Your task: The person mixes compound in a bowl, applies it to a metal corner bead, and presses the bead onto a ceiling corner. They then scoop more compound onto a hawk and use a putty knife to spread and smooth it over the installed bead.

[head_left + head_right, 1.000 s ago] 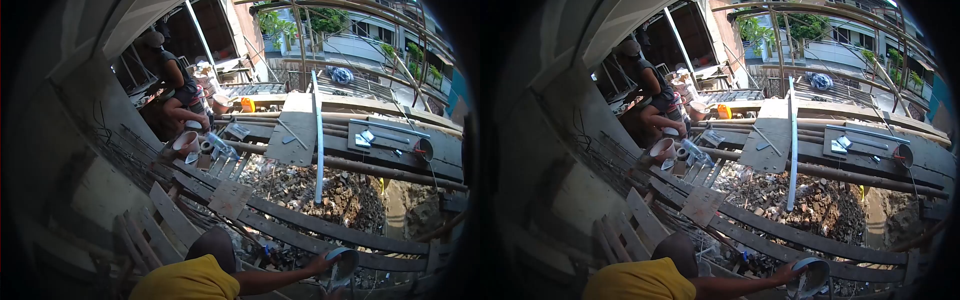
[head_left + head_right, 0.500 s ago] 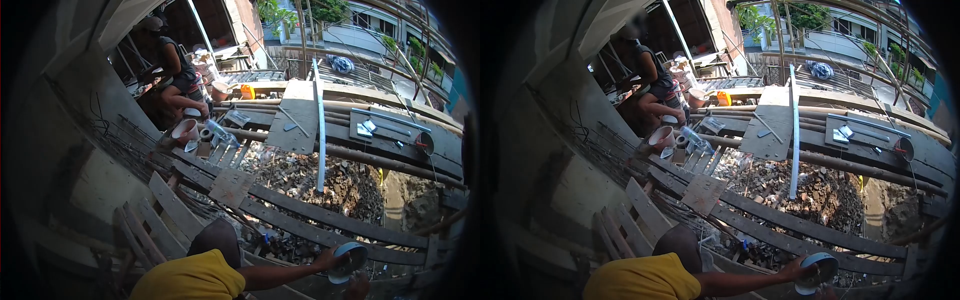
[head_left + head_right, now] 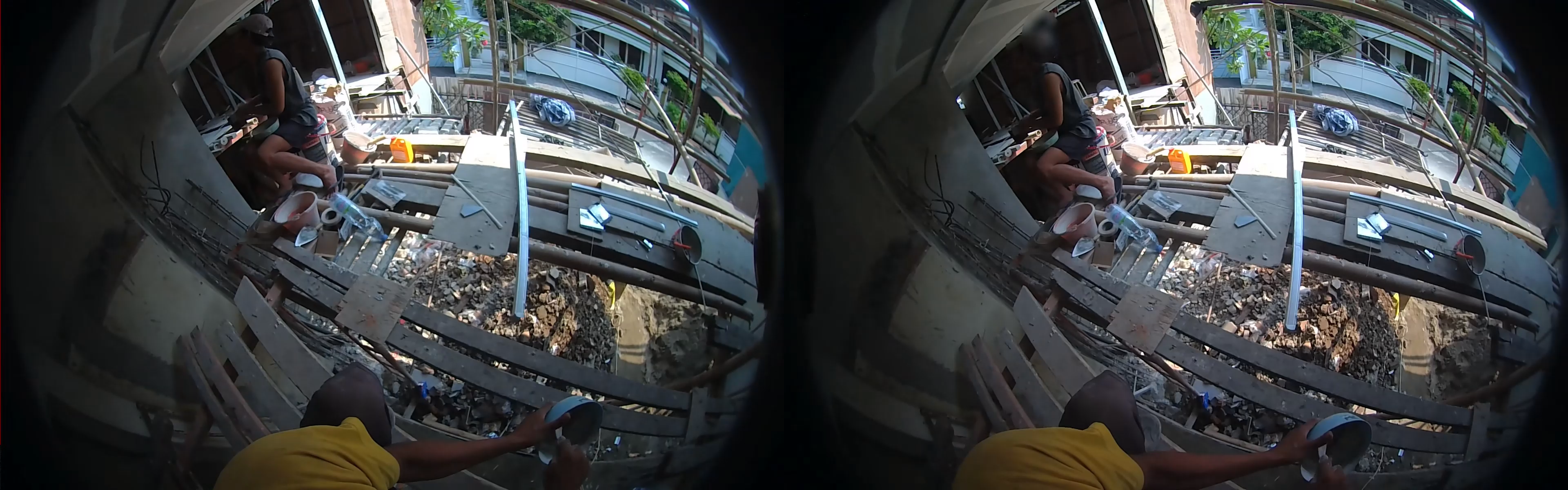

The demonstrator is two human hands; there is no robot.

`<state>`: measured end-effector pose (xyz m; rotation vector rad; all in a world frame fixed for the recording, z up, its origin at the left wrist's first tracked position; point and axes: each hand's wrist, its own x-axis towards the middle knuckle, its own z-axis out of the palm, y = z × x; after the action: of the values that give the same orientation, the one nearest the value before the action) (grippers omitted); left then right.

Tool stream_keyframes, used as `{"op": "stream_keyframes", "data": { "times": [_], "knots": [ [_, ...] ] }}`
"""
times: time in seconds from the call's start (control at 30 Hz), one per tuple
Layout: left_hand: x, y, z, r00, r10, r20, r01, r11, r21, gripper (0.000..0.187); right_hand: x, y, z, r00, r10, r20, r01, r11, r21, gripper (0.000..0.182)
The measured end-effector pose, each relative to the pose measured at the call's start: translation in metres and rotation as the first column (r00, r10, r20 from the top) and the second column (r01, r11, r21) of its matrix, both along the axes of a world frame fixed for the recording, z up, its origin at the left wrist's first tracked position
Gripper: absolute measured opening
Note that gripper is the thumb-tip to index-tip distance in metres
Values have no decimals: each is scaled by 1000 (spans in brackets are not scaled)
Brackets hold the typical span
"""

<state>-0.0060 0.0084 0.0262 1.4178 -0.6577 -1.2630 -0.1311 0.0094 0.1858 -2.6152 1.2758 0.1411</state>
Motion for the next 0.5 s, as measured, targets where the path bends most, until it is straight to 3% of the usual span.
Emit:
{"op": "stream_keyframes", "data": {
  "times": [0.1,0.13,0.27,0.43,0.5],
  "knots": [
    [2,4,3,999,-38,23,39,999,-9,88,-13,-11,5,989,52,139,-51,999,-16,31],
    [-1,4,4,999,-47,-1,47,998,-42,87,-7,-20,18,999,-20,-39,20,1000,-5,30],
    [-9,-2,10,999,-20,-47,18,998,-59,88,-9,-28,20,989,-143,49,144,989,-30,31],
    [8,-3,24,998,-30,-64,26,998,-56,86,-5,-14,16,998,-1,-55,-6,993,-116,35],
    [3,2,25,1000,-23,-20,21,997,-78,86,-19,-26,24,986,-43,162,66,988,-139,32]
  ]
}}
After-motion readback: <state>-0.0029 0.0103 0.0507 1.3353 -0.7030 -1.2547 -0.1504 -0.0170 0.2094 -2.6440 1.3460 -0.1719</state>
